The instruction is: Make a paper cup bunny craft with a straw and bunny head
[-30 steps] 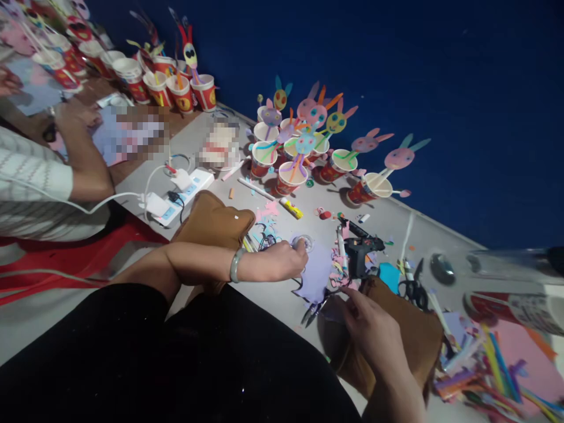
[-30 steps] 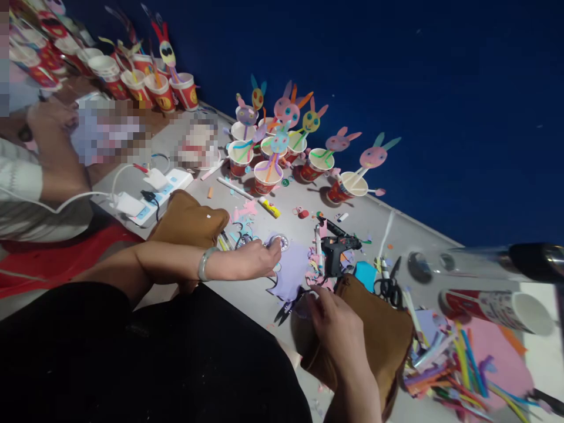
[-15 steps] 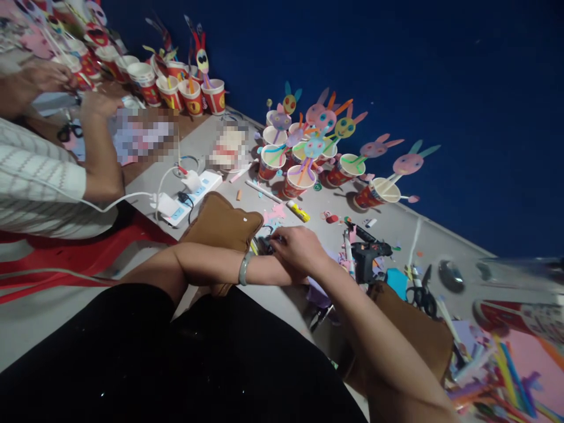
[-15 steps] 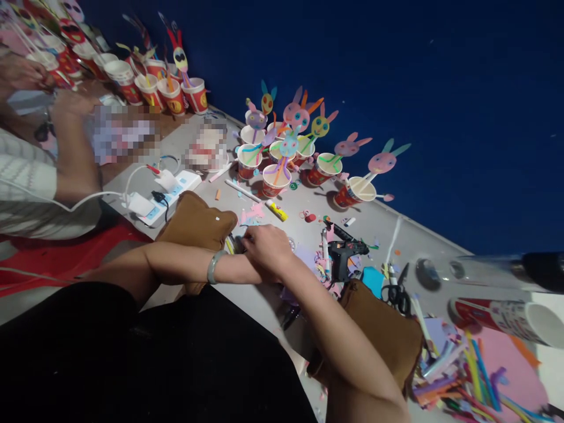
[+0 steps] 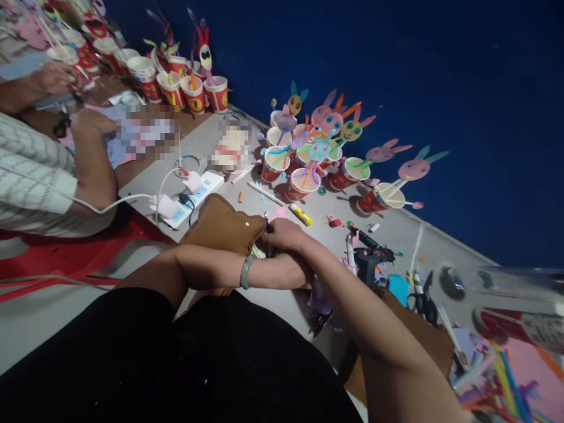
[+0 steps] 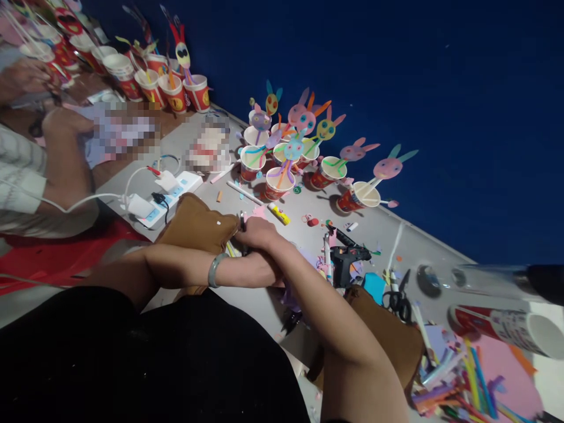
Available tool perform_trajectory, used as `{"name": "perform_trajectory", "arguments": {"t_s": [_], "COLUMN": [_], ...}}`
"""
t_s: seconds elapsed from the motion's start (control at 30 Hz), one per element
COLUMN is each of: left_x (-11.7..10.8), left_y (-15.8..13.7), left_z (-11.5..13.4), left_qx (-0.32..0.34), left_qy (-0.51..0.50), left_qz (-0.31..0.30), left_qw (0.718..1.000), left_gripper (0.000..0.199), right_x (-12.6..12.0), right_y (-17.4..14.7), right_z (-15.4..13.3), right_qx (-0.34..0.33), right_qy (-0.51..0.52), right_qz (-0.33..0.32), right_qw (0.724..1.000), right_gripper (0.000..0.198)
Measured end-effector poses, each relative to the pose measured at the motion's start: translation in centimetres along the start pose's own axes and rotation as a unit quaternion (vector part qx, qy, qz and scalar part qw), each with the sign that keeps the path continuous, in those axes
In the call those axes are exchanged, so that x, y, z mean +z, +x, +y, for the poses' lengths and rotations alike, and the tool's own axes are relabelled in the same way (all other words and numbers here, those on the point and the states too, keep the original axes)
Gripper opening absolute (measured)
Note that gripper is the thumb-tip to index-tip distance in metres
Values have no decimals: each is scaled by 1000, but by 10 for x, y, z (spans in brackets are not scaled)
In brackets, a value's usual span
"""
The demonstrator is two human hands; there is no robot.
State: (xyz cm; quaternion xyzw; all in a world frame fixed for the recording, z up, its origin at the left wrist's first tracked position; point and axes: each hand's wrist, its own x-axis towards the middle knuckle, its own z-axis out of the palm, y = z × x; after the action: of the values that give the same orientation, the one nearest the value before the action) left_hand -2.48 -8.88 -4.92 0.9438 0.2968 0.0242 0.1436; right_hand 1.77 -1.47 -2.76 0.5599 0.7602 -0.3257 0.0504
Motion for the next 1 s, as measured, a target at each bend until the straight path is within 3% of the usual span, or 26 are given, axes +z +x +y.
{"name": "perform_trajectory", "arguments": {"t_s": [0.13,0.3,0.33,0.47,0.57,0.63,0.73,0.77,0.8,0.9,1.0], "left_x": [-3,-13,-14,-10,-2,4,7,7,6,-1,-8], "left_y": [-3,-6,-6,-6,-7,-7,-8,-8,-8,-10,-11], "left_z": [-2,0,1,2,2,2,2,3,3,3,4], "left_qx": [75,58,52,45,48,49,45,43,41,45,45], "left_qy": [22,64,70,78,86,93,106,111,117,126,127], "left_qz": [-8,10,6,-18,-12,-16,-28,-33,-37,-49,-52], "left_qw": [997,996,996,996,995,994,993,992,992,990,989], "left_gripper": [41,54,54,53,58,61,61,61,62,66,66], "right_x": [-14,-28,-30,-33,-29,-26,-23,-23,-23,-26,-27], "right_y": [-4,-30,-37,-68,-92,-105,-121,-124,-126,-128,-125], "right_z": [21,40,44,64,82,93,107,111,115,124,125], "right_qx": [-6,-23,-21,-9,2,21,59,72,83,73,20], "right_qy": [111,249,288,484,524,533,532,525,518,537,578], "right_qz": [64,137,161,274,316,349,411,428,439,428,354], "right_qw": [992,958,944,831,791,770,738,732,729,724,735], "right_gripper": [26,22,22,20,22,35,76,81,77,35,26]}}
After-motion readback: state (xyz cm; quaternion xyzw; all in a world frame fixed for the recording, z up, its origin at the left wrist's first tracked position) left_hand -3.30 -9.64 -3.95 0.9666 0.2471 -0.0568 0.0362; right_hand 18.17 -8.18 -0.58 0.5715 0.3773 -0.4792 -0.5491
